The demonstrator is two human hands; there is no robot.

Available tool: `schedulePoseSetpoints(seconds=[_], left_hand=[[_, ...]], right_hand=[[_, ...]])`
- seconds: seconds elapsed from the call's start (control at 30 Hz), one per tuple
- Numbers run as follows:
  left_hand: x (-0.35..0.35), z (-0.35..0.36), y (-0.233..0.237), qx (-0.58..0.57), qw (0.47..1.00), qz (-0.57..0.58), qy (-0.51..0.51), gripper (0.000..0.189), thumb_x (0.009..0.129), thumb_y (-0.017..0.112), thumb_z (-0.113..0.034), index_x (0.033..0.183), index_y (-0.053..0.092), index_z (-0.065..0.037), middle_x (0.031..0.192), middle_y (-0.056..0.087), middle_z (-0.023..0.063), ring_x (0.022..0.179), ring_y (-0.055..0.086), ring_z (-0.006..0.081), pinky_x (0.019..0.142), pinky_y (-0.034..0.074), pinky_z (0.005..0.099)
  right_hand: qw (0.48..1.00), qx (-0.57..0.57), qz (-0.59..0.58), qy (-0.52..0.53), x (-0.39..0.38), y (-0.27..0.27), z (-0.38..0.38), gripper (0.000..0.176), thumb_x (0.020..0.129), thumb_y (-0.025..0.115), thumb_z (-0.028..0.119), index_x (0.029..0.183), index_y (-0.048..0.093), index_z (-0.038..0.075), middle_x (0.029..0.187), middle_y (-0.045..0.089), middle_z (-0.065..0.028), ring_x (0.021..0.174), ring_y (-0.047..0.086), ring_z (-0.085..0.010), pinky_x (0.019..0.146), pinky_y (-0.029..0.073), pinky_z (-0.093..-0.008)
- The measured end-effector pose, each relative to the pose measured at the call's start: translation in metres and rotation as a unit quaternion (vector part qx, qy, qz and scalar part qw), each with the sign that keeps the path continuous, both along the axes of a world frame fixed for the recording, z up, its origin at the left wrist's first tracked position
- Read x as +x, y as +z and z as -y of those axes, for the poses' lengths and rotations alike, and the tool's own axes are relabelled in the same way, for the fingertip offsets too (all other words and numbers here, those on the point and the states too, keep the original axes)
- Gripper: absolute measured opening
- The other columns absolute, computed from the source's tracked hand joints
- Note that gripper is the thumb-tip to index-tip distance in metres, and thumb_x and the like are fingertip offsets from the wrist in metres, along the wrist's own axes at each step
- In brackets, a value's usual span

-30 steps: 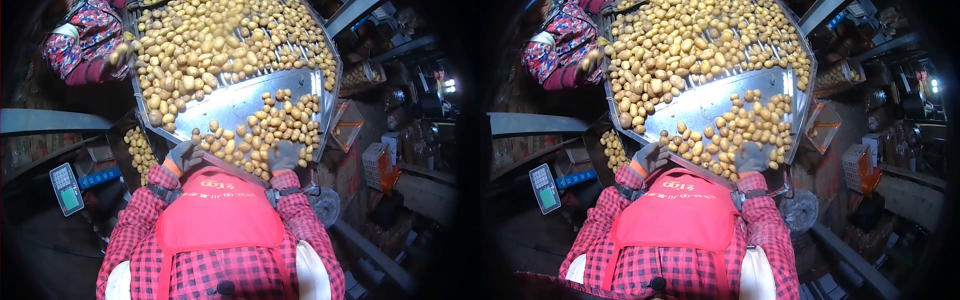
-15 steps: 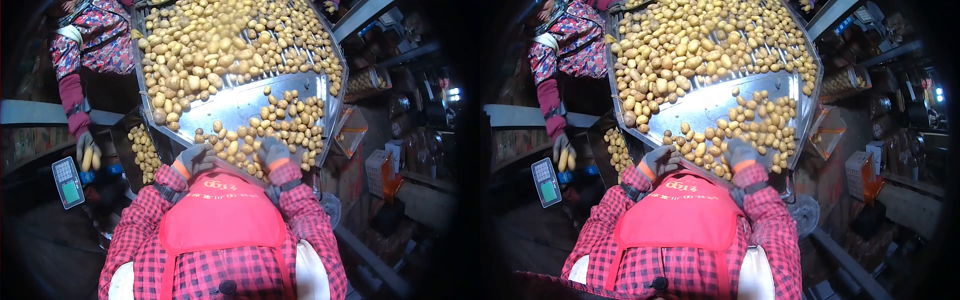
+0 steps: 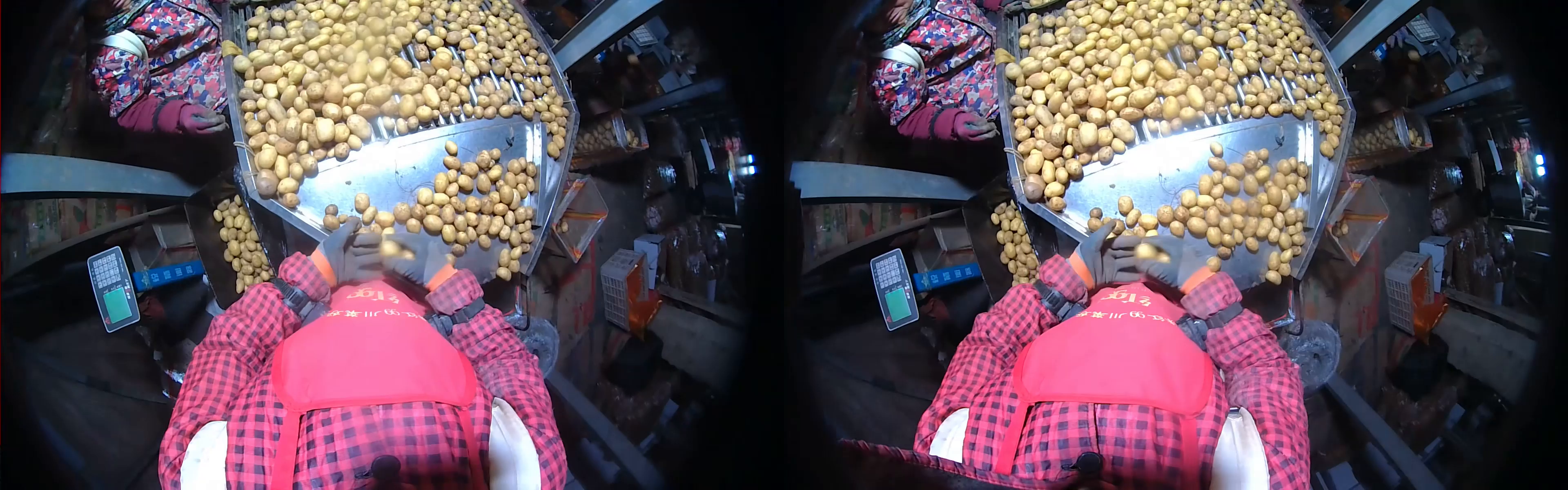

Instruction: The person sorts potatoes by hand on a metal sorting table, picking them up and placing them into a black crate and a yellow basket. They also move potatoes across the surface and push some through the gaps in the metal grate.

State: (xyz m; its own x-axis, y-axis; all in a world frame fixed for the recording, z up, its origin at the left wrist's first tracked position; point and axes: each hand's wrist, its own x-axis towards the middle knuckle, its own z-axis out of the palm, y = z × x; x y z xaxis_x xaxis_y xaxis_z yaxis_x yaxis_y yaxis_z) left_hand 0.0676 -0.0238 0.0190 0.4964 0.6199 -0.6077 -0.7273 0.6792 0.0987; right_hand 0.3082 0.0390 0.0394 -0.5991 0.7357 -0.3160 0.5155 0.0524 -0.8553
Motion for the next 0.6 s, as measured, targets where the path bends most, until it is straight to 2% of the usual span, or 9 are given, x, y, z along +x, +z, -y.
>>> schedulePoseSetpoints(seconds=[0.07,0.13,0.23,0.33,0.4,0.5,0.53,0.57,0.6], left_hand=[[0.008,-0.011,0.034,-0.022,0.987,0.16,-0.015,0.065,0.101,0.057,-0.052,0.142,0.052,-0.003,0.14,0.059,0.011,0.125,0.059,0.0317,0.111,0.044,0.0515],[-0.002,0.004,0.032,0.27,0.929,-0.213,-0.136,0.067,0.096,0.066,-0.049,0.143,0.051,-0.004,0.141,0.06,0.0098,0.125,0.06,0.0285,0.114,0.042,0.0469],[-0.025,0.018,-0.012,0.055,0.985,-0.152,-0.065,0.072,0.081,0.087,-0.03,0.139,0.053,-0.003,0.132,0.066,0.0072,0.119,0.063,0.0193,0.11,0.047,0.0354],[-0.035,0.027,-0.006,0.079,0.977,-0.184,-0.072,0.062,0.085,0.082,-0.021,0.137,0.054,0.0,0.122,0.067,0.0087,0.116,0.064,0.0212,0.102,0.053,0.0373],[-0.033,0.03,-0.002,0.085,0.98,-0.168,-0.063,0.052,0.097,0.067,-0.023,0.14,0.052,0.001,0.12,0.065,0.013,0.115,0.064,0.0267,0.096,0.057,0.0449],[-0.027,0.028,0.025,0.316,0.902,-0.267,-0.121,0.053,0.101,0.057,-0.004,0.152,0.042,0.0,0.123,0.064,0.0149,0.103,0.065,0.0237,0.09,0.058,0.037],[-0.025,0.022,0.035,0.304,0.906,-0.263,-0.135,0.056,0.1,0.056,-0.001,0.153,0.04,0.0,0.124,0.064,0.0147,0.101,0.065,0.0228,0.088,0.057,0.0345],[-0.025,0.017,0.048,0.293,0.908,-0.259,-0.148,0.058,0.099,0.055,0.003,0.154,0.039,-0.001,0.125,0.065,0.0145,0.099,0.066,0.0218,0.086,0.057,0.0319],[-0.024,0.014,0.063,0.349,0.868,-0.313,-0.161,0.056,0.101,0.057,-0.01,0.154,0.04,-0.003,0.128,0.065,0.0171,0.091,0.066,0.0236,0.08,0.056,0.0334]], right_hand=[[0.999,-0.024,-0.043,-0.013,-0.009,0.027,-0.012,0.062,0.082,0.076,0.049,0.132,0.065,0.013,0.126,0.067,-0.0178,0.11,0.067,-0.0335,0.094,0.053,-0.0436],[0.988,-0.031,-0.074,-0.128,-0.004,-0.035,-0.014,0.059,0.084,0.075,0.047,0.131,0.065,0.012,0.129,0.065,-0.0173,0.112,0.066,-0.0343,0.093,0.054,-0.0443],[0.949,0.197,0.243,-0.042,0.031,-0.081,-0.035,0.045,0.085,0.075,0.032,0.122,0.068,0.009,0.117,0.069,-0.0194,0.11,0.066,-0.0348,0.098,0.051,-0.0426],[0.922,0.261,0.285,-0.02,0.033,-0.1,-0.035,0.046,0.081,0.077,0.033,0.118,0.068,0.008,0.114,0.069,-0.0192,0.108,0.066,-0.0374,0.094,0.053,-0.0439],[0.964,0.163,0.188,-0.093,0.02,-0.076,-0.038,0.051,0.077,0.08,0.034,0.119,0.069,0.009,0.114,0.07,-0.0183,0.108,0.066,-0.0355,0.093,0.054,-0.0428],[0.987,0.075,0.007,-0.14,-0.01,-0.064,-0.027,0.047,0.073,0.082,0.034,0.111,0.074,0.008,0.118,0.069,-0.0174,0.107,0.067,-0.0363,0.096,0.053,-0.0445],[0.998,-0.022,-0.018,-0.063,-0.016,-0.004,-0.03,0.05,0.074,0.083,0.03,0.118,0.07,0.007,0.121,0.069,-0.0175,0.113,0.065,-0.0368,0.099,0.052,-0.0429],[0.996,0.002,-0.043,-0.075,-0.014,-0.009,-0.034,0.05,0.076,0.082,0.028,0.119,0.069,0.007,0.122,0.069,-0.0181,0.114,0.065,-0.0366,0.099,0.052,-0.0427],[0.994,0.026,-0.068,-0.088,-0.011,-0.018,-0.042,0.05,0.077,0.08,0.027,0.121,0.068,0.007,0.122,0.068,-0.0187,0.114,0.064,-0.0364,0.099,0.052,-0.0426]])
